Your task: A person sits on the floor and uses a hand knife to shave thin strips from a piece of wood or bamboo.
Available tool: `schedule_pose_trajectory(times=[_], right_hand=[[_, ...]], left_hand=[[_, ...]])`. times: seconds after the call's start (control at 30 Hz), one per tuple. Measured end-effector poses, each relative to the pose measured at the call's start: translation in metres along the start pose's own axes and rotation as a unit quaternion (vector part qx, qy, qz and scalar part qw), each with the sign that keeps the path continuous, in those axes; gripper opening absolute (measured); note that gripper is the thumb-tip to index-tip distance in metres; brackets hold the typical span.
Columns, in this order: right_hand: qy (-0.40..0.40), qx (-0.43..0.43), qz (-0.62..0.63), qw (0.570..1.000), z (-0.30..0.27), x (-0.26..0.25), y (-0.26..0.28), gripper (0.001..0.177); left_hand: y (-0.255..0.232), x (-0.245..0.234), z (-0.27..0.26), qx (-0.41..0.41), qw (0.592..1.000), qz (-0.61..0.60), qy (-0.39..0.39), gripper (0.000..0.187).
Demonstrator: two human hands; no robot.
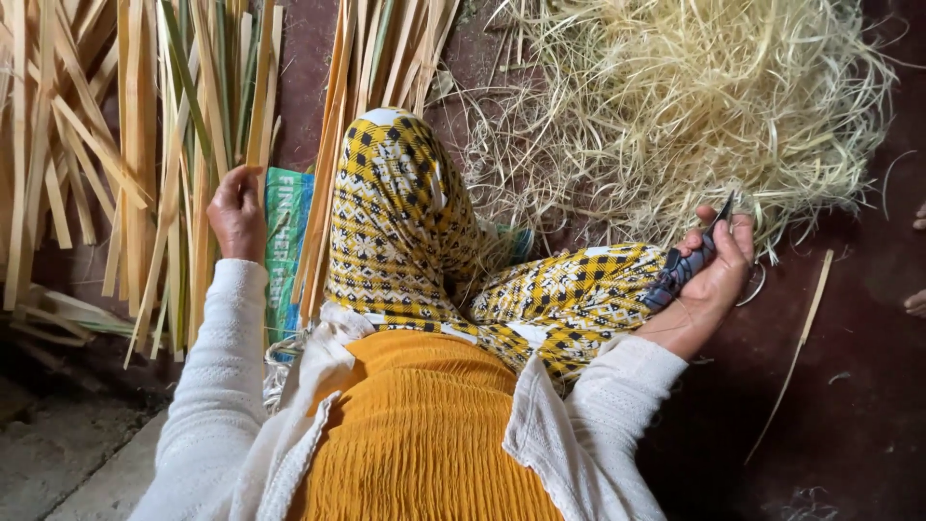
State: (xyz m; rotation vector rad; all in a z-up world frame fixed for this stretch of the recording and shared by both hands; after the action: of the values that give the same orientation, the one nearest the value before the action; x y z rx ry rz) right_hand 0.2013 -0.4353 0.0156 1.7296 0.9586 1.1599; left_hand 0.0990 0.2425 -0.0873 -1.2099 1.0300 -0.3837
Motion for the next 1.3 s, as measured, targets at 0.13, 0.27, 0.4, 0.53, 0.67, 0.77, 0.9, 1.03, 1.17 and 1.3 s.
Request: schedule_pose_trajectory(times=[0.13, 0.27, 0.4, 0.53, 0.67, 0.77, 0.9, 1.03, 1.17, 1.3], right_hand=[[-0.043, 0.019, -0.102, 0.994, 0.006, -0.009, -0.003, 0.010], [-0.044, 0.023, -0.113, 0.992, 0.008, -0.004, -0.003, 0.011], [-0.049, 0.035, -0.130, 0.990, 0.014, -0.002, -0.007, 0.012], [-0.050, 0.044, -0.133, 0.989, 0.015, 0.004, -0.009, 0.014], [-0.057, 0.050, -0.129, 0.989, 0.016, -0.004, -0.012, 0.014], [-0.053, 0.053, -0.140, 0.987, 0.017, -0.006, -0.014, 0.018], [-0.050, 0.052, -0.132, 0.989, 0.021, -0.003, -0.015, 0.020], [-0.048, 0.052, -0.131, 0.989, 0.019, -0.002, -0.013, 0.020], [-0.048, 0.052, -0.129, 0.989, 0.019, 0.000, -0.012, 0.020], [-0.048, 0.053, -0.117, 0.990, 0.021, -0.004, -0.015, 0.018]], left_hand=[[0.082, 0.008, 0.014, 0.080, 0.988, 0.122, -0.058, 0.014], [0.064, 0.039, 0.032, 0.000, 0.973, 0.228, -0.040, 0.047], [0.032, 0.115, 0.037, 0.183, 0.974, 0.133, 0.014, 0.035], [0.036, 0.199, 0.057, 0.175, 0.955, 0.168, 0.170, 0.030], [0.049, 0.218, 0.087, 0.144, 0.948, 0.246, 0.141, 0.017], [0.048, 0.216, 0.094, 0.093, 0.948, 0.268, 0.142, 0.015], [0.060, 0.218, 0.103, 0.054, 0.943, 0.292, 0.148, 0.012], [0.096, 0.219, 0.112, 0.037, 0.953, 0.266, 0.142, 0.013], [0.069, 0.201, 0.101, -0.046, 0.966, 0.200, 0.158, 0.011], [0.054, 0.198, 0.094, -0.073, 0.984, 0.082, 0.142, 0.017]])
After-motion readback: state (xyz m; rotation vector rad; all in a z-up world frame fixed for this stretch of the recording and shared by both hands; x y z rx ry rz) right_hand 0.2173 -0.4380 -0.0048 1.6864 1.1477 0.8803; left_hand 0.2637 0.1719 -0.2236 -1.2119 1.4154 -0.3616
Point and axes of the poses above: each hand's wrist, its own z-axis towards the middle knuckle, its own x-axis out of the palm, y = z × x, the point moved 10 cm from there along z, towards the middle knuckle, and after that the axes turned 6 degrees about -z, right-handed, at the moved point
